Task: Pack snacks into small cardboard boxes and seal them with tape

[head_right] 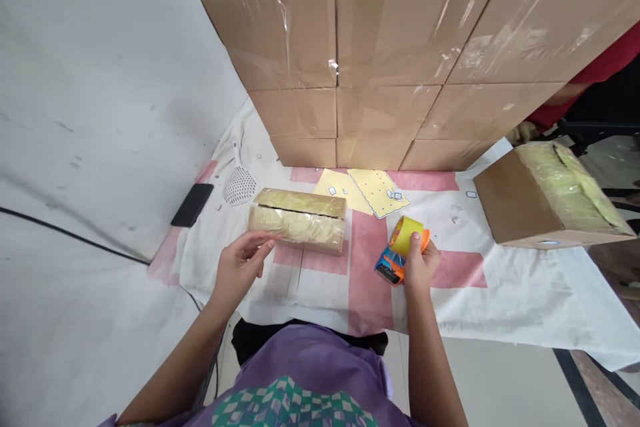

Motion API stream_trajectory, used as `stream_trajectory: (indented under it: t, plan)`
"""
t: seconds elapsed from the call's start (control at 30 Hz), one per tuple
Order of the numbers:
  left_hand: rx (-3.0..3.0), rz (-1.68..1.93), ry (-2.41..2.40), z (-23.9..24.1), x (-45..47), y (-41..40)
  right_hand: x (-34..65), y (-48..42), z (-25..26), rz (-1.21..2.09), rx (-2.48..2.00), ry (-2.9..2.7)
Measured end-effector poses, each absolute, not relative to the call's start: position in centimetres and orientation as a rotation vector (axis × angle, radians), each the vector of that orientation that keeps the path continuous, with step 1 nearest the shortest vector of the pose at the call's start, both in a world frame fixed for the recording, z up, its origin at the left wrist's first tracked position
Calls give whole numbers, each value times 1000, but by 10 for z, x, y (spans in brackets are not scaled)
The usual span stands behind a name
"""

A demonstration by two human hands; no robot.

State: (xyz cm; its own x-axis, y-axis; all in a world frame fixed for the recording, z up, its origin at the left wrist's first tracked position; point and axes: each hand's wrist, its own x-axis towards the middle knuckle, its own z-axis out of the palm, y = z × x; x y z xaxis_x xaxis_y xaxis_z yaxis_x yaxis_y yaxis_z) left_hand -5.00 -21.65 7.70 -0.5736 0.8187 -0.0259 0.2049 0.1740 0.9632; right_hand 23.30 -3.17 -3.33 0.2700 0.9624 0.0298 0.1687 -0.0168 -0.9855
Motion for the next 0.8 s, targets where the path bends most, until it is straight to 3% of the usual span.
stream_trajectory:
  t: [0.13, 0.27, 0.37, 0.53, 0.67, 0.8]
  plan:
    - [938, 1417, 1919, 75, -48, -213, 241, -29, -17, 869, -1659, -1339]
    - [958, 1412, 1926, 75, -50, -212, 254, -37, 22, 478, -1858, -1590]
    - [1048, 1411, 1898, 74, -46, -212, 237, -61, 57, 346, -1480, -1806]
    - [1370, 1410, 1856, 70, -26, -207, 157, -97, 82, 652, -615, -2295]
    - [1500, 1328, 2030, 65, -29, -209, 128, -103, 83, 559, -465, -2390]
    - [1327, 1111, 2417, 59, -53, -221, 143, -97, 101, 710, -455, -2234]
